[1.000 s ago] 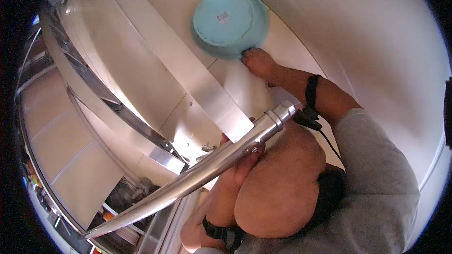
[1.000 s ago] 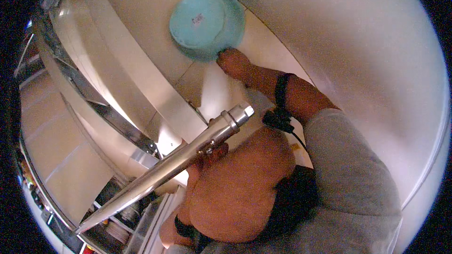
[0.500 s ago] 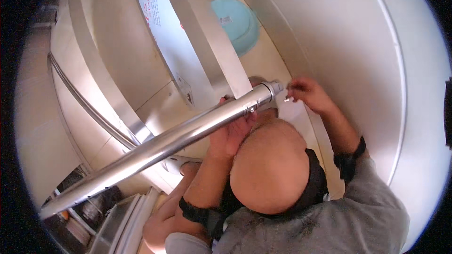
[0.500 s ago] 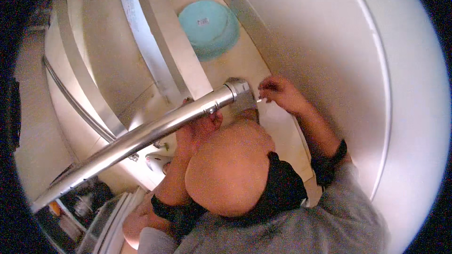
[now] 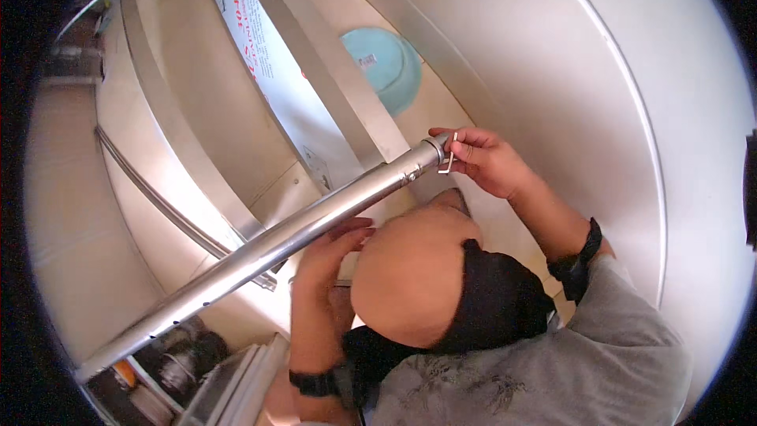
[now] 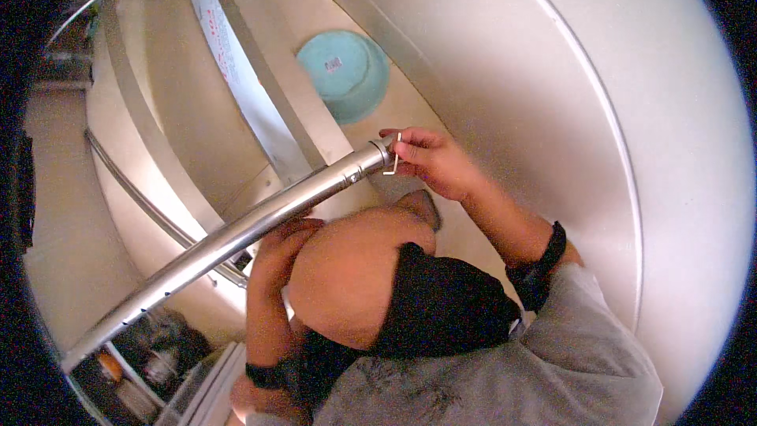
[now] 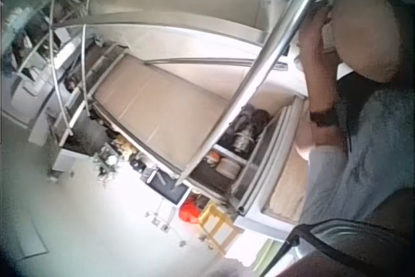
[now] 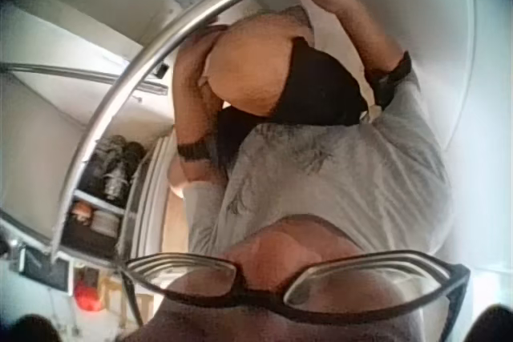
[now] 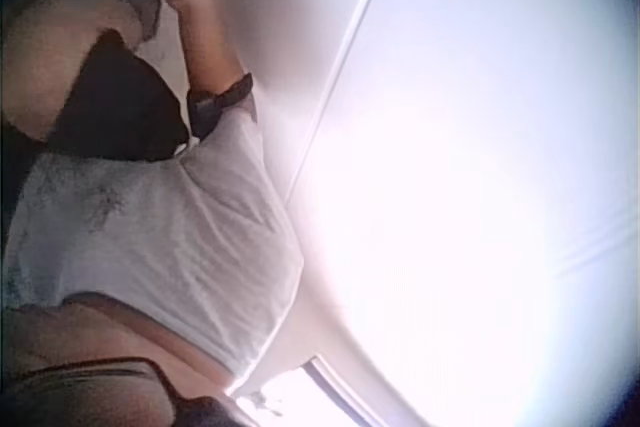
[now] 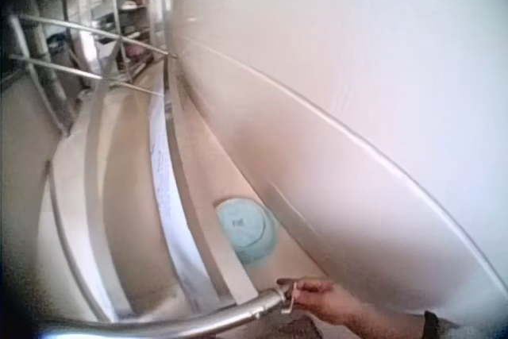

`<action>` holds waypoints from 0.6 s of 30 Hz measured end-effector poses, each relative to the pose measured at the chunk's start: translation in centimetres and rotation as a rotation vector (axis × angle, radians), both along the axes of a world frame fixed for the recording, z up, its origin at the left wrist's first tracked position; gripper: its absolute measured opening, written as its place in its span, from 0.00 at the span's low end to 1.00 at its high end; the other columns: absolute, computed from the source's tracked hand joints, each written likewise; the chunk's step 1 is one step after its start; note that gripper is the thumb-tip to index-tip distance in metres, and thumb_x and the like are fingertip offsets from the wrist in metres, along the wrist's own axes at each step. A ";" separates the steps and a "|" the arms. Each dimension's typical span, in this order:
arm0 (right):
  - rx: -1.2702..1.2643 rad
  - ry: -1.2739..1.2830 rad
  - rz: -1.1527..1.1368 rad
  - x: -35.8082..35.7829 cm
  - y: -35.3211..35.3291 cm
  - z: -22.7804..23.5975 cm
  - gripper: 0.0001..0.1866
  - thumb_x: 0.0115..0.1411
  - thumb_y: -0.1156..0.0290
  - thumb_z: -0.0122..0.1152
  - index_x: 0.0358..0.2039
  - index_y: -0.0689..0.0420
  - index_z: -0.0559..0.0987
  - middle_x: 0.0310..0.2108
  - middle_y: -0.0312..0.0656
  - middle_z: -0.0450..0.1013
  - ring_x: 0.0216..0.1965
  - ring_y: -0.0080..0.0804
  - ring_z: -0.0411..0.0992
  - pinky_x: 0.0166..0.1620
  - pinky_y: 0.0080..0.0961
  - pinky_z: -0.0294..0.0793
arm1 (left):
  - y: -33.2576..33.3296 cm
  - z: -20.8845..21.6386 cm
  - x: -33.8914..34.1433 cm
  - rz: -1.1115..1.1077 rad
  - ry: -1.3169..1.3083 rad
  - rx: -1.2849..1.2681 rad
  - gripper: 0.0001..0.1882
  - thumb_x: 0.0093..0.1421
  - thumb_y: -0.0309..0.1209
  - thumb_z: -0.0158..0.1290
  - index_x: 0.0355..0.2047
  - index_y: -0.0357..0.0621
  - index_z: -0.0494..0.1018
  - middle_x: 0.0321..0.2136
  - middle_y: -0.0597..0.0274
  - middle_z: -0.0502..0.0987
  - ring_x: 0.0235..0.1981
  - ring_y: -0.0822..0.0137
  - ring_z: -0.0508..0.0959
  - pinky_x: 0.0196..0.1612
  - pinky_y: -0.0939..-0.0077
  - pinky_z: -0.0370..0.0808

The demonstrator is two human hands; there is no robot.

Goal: Assembling a stainless steel metal shelving unit by connecting poles and shelves with screws.

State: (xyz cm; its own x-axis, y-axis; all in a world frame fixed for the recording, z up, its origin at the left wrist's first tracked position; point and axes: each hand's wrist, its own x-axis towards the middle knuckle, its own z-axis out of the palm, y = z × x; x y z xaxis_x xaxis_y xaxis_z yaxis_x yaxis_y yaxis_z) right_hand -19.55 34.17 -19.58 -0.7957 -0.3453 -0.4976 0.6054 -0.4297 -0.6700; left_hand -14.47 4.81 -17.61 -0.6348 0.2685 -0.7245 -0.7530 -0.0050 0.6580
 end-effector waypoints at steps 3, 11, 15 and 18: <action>-0.080 0.013 -0.037 0.4 0.3 -0.1 0.12 0.56 0.66 0.55 0.38 0.58 0.73 0.55 0.44 0.58 0.46 0.31 0.65 0.49 0.32 0.66 | -4.2 4.3 2.6 0.514 0.341 0.257 0.39 0.44 0.30 0.59 0.56 0.42 0.54 0.52 0.53 0.63 0.52 0.57 0.65 0.47 0.65 0.67; 0.524 0.389 -0.080 4.3 -2.4 1.3 0.09 0.59 0.66 0.51 0.34 0.58 0.71 0.32 0.38 0.72 0.35 0.28 0.71 0.37 0.22 0.71 | -13.3 11.3 3.3 0.794 0.653 0.510 0.12 0.53 0.33 0.52 0.37 0.44 0.71 0.42 0.64 0.71 0.52 0.60 0.65 0.55 0.44 0.58; 0.385 0.181 -0.105 5.6 -6.4 3.7 0.09 0.61 0.64 0.46 0.31 0.57 0.66 0.25 0.38 0.70 0.24 0.25 0.71 0.26 0.21 0.71 | -13.9 11.8 3.7 0.862 0.517 0.472 0.09 0.49 0.22 0.53 0.33 0.42 0.71 0.36 0.65 0.74 0.50 0.58 0.67 0.56 0.46 0.59; 0.290 0.041 -0.216 5.9 -7.8 3.1 0.08 0.61 0.66 0.47 0.33 0.58 0.68 0.26 0.38 0.70 0.24 0.25 0.71 0.27 0.21 0.72 | -13.4 12.0 4.5 0.851 0.547 0.530 0.09 0.50 0.22 0.52 0.33 0.43 0.69 0.37 0.66 0.73 0.51 0.59 0.67 0.56 0.46 0.59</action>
State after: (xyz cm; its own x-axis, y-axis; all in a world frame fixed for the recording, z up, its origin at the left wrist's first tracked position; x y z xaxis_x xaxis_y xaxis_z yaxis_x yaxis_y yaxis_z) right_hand -13.62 26.41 -16.50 -0.8562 -0.0158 -0.5164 0.4914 -0.3334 -0.8046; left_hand -9.98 -8.63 -5.59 -0.9528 -0.2104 -0.2187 0.0146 -0.7515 0.6595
